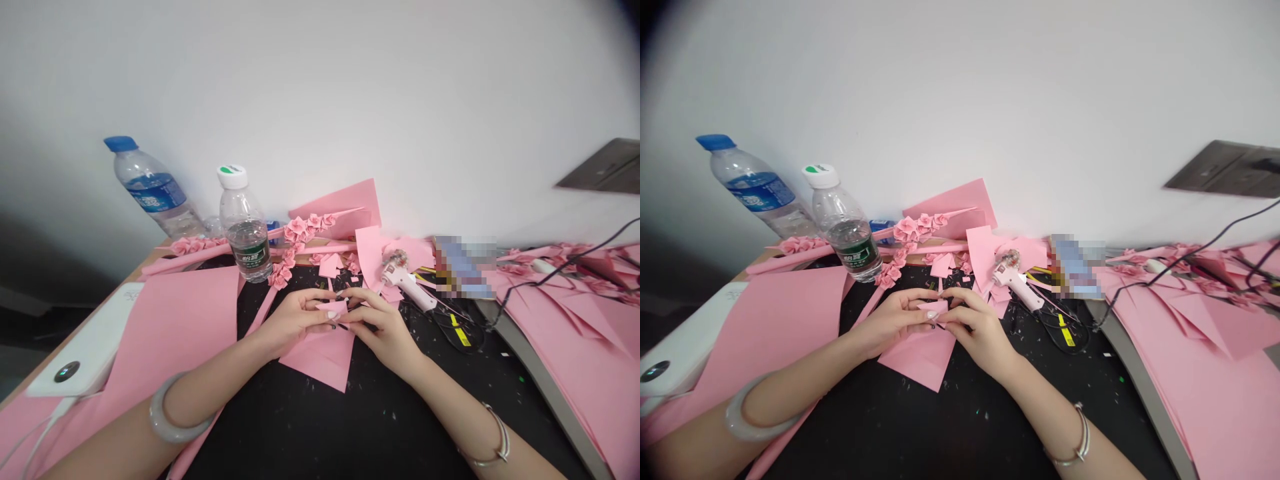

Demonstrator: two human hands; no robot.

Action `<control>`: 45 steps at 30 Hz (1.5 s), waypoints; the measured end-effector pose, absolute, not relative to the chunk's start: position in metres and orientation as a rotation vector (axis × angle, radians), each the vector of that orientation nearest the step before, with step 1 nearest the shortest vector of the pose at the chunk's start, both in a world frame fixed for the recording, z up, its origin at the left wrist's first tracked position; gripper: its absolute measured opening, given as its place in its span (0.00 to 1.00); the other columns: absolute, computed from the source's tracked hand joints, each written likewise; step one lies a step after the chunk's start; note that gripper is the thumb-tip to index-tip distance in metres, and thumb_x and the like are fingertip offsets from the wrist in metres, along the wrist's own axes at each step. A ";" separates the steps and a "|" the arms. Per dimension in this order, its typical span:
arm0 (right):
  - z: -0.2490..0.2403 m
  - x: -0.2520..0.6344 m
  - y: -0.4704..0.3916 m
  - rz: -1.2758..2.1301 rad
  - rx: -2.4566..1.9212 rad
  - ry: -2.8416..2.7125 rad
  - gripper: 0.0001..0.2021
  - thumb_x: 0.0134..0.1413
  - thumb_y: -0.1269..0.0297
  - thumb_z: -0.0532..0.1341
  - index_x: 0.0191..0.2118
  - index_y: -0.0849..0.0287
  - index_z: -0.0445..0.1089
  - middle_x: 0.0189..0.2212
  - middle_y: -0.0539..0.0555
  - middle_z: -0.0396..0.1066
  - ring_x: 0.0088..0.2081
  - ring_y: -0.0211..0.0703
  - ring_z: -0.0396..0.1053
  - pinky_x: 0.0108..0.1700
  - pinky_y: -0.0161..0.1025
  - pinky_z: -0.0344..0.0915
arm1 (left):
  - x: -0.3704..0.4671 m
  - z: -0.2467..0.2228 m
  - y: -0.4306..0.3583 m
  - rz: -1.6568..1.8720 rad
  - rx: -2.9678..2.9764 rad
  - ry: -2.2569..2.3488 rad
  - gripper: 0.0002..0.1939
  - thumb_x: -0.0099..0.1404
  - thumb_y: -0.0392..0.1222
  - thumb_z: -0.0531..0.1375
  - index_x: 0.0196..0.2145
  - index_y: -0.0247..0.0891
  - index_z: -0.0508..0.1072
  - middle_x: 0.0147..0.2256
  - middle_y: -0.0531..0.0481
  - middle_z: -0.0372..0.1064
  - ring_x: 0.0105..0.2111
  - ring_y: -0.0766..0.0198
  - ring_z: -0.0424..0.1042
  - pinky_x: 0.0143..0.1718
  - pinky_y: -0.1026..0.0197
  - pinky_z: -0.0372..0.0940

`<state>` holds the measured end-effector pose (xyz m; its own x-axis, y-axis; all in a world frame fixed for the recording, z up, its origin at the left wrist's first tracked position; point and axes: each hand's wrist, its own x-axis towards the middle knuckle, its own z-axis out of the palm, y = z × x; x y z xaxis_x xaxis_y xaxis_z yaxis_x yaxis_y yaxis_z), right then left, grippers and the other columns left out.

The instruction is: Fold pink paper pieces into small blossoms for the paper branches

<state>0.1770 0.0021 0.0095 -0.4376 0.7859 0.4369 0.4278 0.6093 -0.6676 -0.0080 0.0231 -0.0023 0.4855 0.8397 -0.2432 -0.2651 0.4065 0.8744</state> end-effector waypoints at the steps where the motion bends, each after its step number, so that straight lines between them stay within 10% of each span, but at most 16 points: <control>1: 0.010 0.177 0.002 0.663 -0.967 -2.050 0.07 0.53 0.73 0.56 0.33 0.56 0.71 0.45 0.56 0.64 0.43 0.44 0.66 0.43 0.44 0.65 | -0.008 -0.002 0.023 0.775 0.897 0.779 0.21 0.49 0.37 0.66 0.42 0.34 0.70 0.32 0.45 0.73 0.33 0.62 0.73 0.36 0.60 0.66; 14: 0.011 0.170 -0.002 0.931 -1.163 -1.834 0.06 0.51 0.76 0.54 0.27 0.58 0.61 0.37 0.55 0.60 0.39 0.42 0.63 0.26 0.32 0.61 | -0.005 -0.001 0.017 0.678 1.001 0.835 0.20 0.50 0.39 0.65 0.41 0.34 0.68 0.35 0.43 0.72 0.35 0.58 0.73 0.35 0.59 0.66; 23: 0.003 0.168 -0.004 1.314 -1.171 -1.604 0.05 0.55 0.70 0.54 0.28 0.58 0.57 0.25 0.47 0.61 0.21 0.31 0.58 0.22 0.31 0.57 | -0.006 0.004 0.017 0.654 1.038 0.828 0.20 0.50 0.38 0.65 0.42 0.35 0.67 0.32 0.46 0.72 0.34 0.59 0.74 0.32 0.63 0.66; 45: -0.004 0.165 -0.005 1.325 -1.144 -1.497 0.09 0.55 0.66 0.55 0.25 0.59 0.58 0.25 0.48 0.62 0.20 0.31 0.59 0.22 0.32 0.57 | -0.001 -0.009 0.015 0.689 1.165 0.764 0.22 0.53 0.37 0.62 0.46 0.38 0.62 0.31 0.46 0.71 0.31 0.53 0.74 0.33 0.51 0.68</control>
<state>0.1652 -0.0049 -0.0036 -0.2572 0.9663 0.0062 0.1113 0.0359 -0.9931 -0.0005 0.0147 -0.0089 0.5695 0.8054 -0.1647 -0.0805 0.2540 0.9638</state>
